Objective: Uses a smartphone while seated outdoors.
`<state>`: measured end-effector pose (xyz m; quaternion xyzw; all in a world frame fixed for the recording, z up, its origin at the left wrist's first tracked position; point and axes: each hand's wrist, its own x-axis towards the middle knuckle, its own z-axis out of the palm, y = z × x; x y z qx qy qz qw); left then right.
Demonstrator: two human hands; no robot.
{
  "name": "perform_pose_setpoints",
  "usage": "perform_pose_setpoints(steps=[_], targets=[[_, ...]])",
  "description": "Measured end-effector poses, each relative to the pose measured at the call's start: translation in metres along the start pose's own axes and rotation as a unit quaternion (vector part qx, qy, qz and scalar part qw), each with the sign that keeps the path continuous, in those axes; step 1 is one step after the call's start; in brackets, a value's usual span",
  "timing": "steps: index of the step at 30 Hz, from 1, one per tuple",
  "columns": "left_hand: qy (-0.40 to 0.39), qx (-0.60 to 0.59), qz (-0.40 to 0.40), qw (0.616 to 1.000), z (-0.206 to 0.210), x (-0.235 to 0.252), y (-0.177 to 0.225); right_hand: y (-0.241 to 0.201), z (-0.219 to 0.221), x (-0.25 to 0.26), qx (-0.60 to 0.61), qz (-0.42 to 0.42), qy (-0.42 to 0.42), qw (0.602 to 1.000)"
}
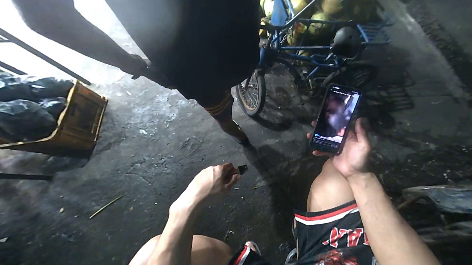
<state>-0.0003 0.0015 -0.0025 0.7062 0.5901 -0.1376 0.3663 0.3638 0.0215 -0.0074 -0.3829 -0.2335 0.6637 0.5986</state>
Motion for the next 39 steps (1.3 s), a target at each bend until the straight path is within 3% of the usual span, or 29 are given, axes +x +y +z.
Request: perform_pose_setpoints(steps=[24,29,39], targets=[[-0.033,0.015,-0.007,0.999,0.000,0.002,0.003,-0.001,-0.002,-0.001,-0.018,-0.004,-0.025,1.000],[-0.055,0.005,-0.024,0.998,-0.015,-0.013,0.024,0.000,-0.003,-0.001,-0.013,-0.010,-0.033,0.999],[-0.039,0.019,-0.010,0.999,0.000,0.002,0.004,0.000,-0.004,0.000,-0.022,-0.012,-0.046,0.999]])
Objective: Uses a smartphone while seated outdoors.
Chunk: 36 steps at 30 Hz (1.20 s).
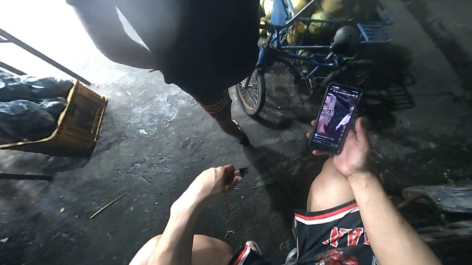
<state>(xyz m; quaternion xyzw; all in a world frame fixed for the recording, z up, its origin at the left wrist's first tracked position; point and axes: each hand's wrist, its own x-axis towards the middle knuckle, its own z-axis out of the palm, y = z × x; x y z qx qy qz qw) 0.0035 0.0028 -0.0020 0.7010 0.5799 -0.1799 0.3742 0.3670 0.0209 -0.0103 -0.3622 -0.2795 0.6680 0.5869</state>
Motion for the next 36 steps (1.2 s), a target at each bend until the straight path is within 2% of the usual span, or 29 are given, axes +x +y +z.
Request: perform_pose_setpoints(steps=[8,36], targets=[[0.001,0.000,0.004,1.000,0.0001,-0.0009,-0.0007,-0.0006,0.0015,0.0000,-0.001,0.009,0.022,1.000],[0.004,-0.006,0.006,1.000,-0.0017,-0.0024,-0.0016,-0.0003,0.0001,0.0006,0.004,0.005,0.018,1.000]])
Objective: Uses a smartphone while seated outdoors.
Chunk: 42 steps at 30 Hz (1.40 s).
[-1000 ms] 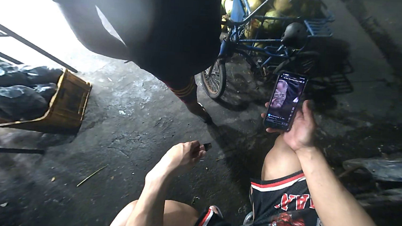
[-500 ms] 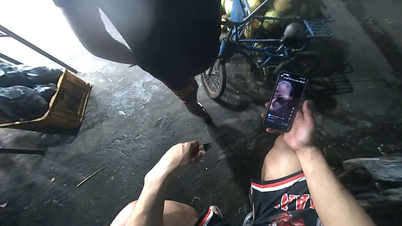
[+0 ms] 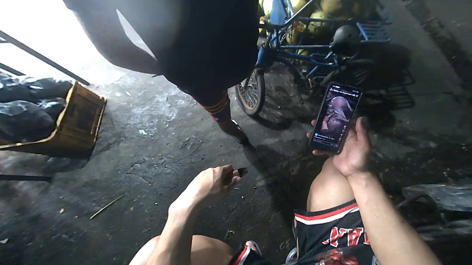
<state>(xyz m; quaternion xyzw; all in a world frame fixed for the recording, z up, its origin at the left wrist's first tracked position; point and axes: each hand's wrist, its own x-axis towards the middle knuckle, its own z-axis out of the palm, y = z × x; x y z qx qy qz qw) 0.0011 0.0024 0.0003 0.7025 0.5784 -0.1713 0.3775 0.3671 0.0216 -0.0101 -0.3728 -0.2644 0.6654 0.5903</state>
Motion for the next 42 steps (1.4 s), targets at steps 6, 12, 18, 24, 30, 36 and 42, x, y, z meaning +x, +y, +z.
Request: perform_pose_setpoints(steps=[6,12,18,24,30,36,42], targets=[[0.001,0.001,-0.003,1.000,0.0007,-0.0007,-0.0004,-0.0013,0.0013,-0.0007,0.002,0.003,-0.001,1.000],[-0.004,0.004,-0.004,1.000,0.0000,0.0003,-0.0005,-0.0005,0.0000,-0.0003,0.005,-0.002,-0.004,1.000],[-0.004,0.005,-0.006,1.000,0.0002,-0.0004,0.0002,-0.0018,0.0026,-0.0017,-0.006,-0.004,-0.003,1.000],[-0.010,0.005,-0.008,1.000,-0.0005,0.0002,0.0007,-0.0013,0.0018,-0.0012,-0.005,-0.005,-0.008,1.000],[-0.010,0.004,-0.009,1.000,0.0012,0.0017,-0.0020,-0.0013,0.0042,-0.0015,0.001,-0.001,0.004,1.000],[-0.009,0.003,-0.007,1.000,0.0011,0.0014,-0.0022,-0.0013,0.0034,-0.0014,-0.001,-0.004,-0.004,1.000],[-0.009,0.007,-0.008,1.000,0.0003,0.0002,-0.0013,-0.0004,0.0013,-0.0007,0.007,-0.010,-0.014,1.000]])
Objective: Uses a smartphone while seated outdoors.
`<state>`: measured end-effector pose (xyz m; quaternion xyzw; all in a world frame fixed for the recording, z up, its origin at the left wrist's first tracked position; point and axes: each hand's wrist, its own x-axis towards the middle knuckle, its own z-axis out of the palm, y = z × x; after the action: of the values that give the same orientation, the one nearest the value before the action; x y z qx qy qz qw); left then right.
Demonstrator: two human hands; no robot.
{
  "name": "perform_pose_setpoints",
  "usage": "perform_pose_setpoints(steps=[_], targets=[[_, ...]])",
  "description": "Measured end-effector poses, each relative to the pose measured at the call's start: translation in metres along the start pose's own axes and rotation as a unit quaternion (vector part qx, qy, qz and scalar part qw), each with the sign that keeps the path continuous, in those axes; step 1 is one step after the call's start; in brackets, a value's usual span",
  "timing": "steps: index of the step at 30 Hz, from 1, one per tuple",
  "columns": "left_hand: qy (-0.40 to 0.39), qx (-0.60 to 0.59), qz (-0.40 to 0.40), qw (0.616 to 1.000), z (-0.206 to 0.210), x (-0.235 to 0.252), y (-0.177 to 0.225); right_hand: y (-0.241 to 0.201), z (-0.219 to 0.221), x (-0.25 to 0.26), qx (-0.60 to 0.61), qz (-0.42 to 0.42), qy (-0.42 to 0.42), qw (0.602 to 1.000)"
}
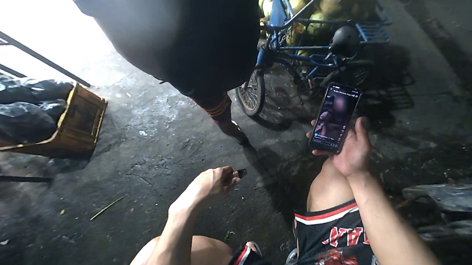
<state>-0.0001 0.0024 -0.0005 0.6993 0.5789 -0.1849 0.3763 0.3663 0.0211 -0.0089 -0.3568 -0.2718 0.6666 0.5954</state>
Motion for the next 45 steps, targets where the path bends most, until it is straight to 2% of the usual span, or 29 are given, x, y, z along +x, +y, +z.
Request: perform_pose_setpoints(steps=[22,29,34,45], targets=[[0.002,-0.006,0.003,1.000,0.0000,0.0013,-0.0022,-0.0020,0.0033,-0.0006,-0.001,0.011,0.039,0.999],[0.002,-0.029,0.010,1.000,0.0002,0.0009,-0.0046,-0.0014,-0.0012,-0.0024,-0.003,0.007,0.013,1.000],[0.013,-0.020,0.016,1.000,0.0012,-0.0014,-0.0035,-0.0026,0.0021,-0.0028,-0.007,0.018,0.029,0.999],[0.013,-0.015,-0.007,1.000,0.0015,-0.0004,0.0000,-0.0045,0.0045,-0.0031,-0.013,0.021,0.034,0.999]])
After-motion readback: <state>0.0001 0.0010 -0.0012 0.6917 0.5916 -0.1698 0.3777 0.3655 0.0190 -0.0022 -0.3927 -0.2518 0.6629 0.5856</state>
